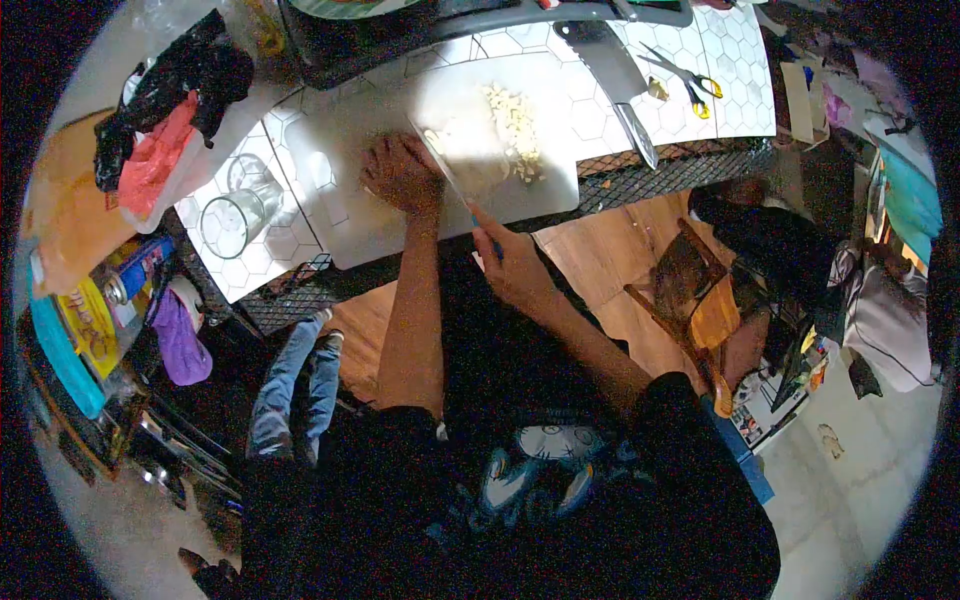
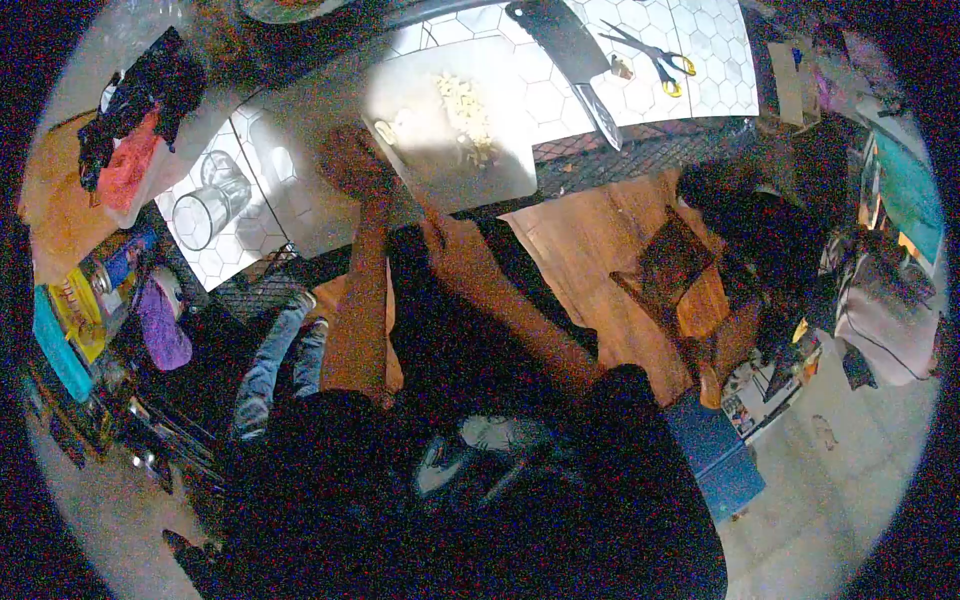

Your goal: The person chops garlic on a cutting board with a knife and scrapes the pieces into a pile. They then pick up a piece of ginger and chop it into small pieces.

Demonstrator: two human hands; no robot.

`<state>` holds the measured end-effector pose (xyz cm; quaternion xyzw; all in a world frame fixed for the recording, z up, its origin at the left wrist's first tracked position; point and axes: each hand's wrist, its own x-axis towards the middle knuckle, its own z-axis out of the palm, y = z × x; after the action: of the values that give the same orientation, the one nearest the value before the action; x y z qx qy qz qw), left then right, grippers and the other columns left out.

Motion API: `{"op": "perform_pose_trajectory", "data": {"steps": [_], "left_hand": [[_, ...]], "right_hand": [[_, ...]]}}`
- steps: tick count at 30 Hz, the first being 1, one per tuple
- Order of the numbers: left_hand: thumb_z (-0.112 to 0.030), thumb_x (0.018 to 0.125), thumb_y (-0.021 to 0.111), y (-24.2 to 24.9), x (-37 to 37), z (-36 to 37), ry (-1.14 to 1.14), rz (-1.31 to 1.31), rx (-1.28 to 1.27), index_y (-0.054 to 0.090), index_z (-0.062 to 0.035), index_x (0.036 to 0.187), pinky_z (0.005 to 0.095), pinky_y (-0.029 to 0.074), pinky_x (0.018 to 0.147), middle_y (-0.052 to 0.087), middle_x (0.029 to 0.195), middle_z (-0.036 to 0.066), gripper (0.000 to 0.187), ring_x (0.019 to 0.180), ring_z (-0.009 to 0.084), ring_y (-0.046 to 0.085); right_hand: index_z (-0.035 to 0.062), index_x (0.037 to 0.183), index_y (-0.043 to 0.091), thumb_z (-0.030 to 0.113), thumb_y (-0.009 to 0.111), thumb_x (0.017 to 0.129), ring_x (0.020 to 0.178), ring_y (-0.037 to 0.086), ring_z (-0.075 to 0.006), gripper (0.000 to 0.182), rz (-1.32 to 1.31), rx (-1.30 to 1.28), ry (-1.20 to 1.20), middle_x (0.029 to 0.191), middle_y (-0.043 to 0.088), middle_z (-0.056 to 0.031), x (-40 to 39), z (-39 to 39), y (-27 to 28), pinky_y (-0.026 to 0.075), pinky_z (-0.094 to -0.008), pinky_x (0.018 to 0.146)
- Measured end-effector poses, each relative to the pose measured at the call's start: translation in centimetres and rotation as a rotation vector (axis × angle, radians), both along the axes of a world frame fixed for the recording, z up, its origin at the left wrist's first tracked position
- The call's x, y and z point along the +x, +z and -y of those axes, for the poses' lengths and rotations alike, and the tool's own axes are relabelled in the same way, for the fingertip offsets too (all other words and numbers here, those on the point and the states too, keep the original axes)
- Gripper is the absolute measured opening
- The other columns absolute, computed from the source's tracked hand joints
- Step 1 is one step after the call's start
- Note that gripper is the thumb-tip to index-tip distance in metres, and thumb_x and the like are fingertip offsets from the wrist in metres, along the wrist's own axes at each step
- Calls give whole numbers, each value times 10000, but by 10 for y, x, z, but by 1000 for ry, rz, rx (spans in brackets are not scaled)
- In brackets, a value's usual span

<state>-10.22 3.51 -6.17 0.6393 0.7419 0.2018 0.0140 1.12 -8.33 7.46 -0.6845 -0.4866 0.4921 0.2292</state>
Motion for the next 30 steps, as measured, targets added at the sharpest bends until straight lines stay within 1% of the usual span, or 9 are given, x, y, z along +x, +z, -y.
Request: {"op": "perform_pose_trajectory", "data": {"steps": [4, 6, 7, 9, 17, 19, 25, 27, 30], "left_hand": [[-246, 860, 538, 26, 4, -15, 15, 73, 22, 647, -66, 896, 490, 376, 851, 618, 1018, 116, 213, 1004, 328, 550], [-252, 863, 530, 61, 4, -41, 235, 265, -866, 657, -65, 894, 496, 375, 881, 626, 1073, 126, 228, 1064, 341, 546], [-252, 863, 530, 44, 3, -31, 229, 266, -868, 657, -65, 894, 496, 375, 881, 626, 1073, 126, 228, 1064, 341, 546], [-263, 865, 532, 2, 0, 0, 4, 14, 32, 668, -64, 904, 501, 373, 913, 629, 1114, 135, 244, 1110, 341, 539], [-284, 876, 527, 3, 1, -4, 39, 55, 7, 676, -75, 922, 501, 388, 909, 650, 1092, 123, 261, 1050, 323, 570], [-289, 877, 526, -2, 2, -5, 53, 34, 79, 675, -76, 918, 500, 389, 907, 652, 1092, 119, 264, 1039, 322, 573], [-286, 874, 518, 0, 3, -7, 61, 1, 84, 668, -79, 916, 507, 387, 875, 644, 1075, 119, 259, 1053, 330, 567], [-282, 871, 511, 3, 0, -2, 13, -3, -59, 665, -71, 918, 514, 387, 852, 633, 1062, 122, 265, 1056, 345, 559], [-281, 861, 516, -10, -1, -5, 19, -94, 41, 656, -60, 909, 507, 381, 850, 621, 1045, 122, 267, 1051, 349, 549]], "right_hand": [[68, 1387, 476, 204, 483, 1004, 619, 547, -211, 406, -58, -33, -17, 683, 572, -196, 2, 3, -8, 468, -382, 640], [63, 1382, 480, 201, 482, 1003, 634, 568, -232, 403, -19, 14, 9, 709, 592, -206, 3, 6, -18, 471, -386, 650], [58, 1377, 483, 197, 481, 1003, 648, 589, -252, 399, 19, 71, 35, 736, 612, -215, 4, 3, -20, 474, -389, 661], [62, 1375, 487, 200, 483, 1001, 690, 612, -275, 398, -5, 77, 14, 785, 630, -234, 6, -1, -18, 480, -388, 698], [44, 1342, 514, 215, 494, 992, 997, 661, -351, 391, -85, 239, -74, 1089, 644, -287, 2, -4, -22, 480, -404, 889], [19, 1331, 516, 211, 491, 993, 1041, 651, -337, 389, -64, 53, -9, 1112, 643, -276, 4, -1, -23, 481, -411, 902], [8, 1313, 531, 202, 501, 993, 886, 669, -289, 376, -87, 287, -89, 971, 658, -285, -3, -18, -43, 488, -392, 841], [1, 1302, 536, 197, 503, 991, 895, 671, -307, 369, -90, 226, -78, 985, 650, -292, -1, -12, -37, 488, -400, 837], [-3, 1295, 539, 194, 500, 991, 941, 668, -337, 365, -96, 184, -80, 1031, 640, -296, -2, -12, -43, 488, -408, 850]]}}
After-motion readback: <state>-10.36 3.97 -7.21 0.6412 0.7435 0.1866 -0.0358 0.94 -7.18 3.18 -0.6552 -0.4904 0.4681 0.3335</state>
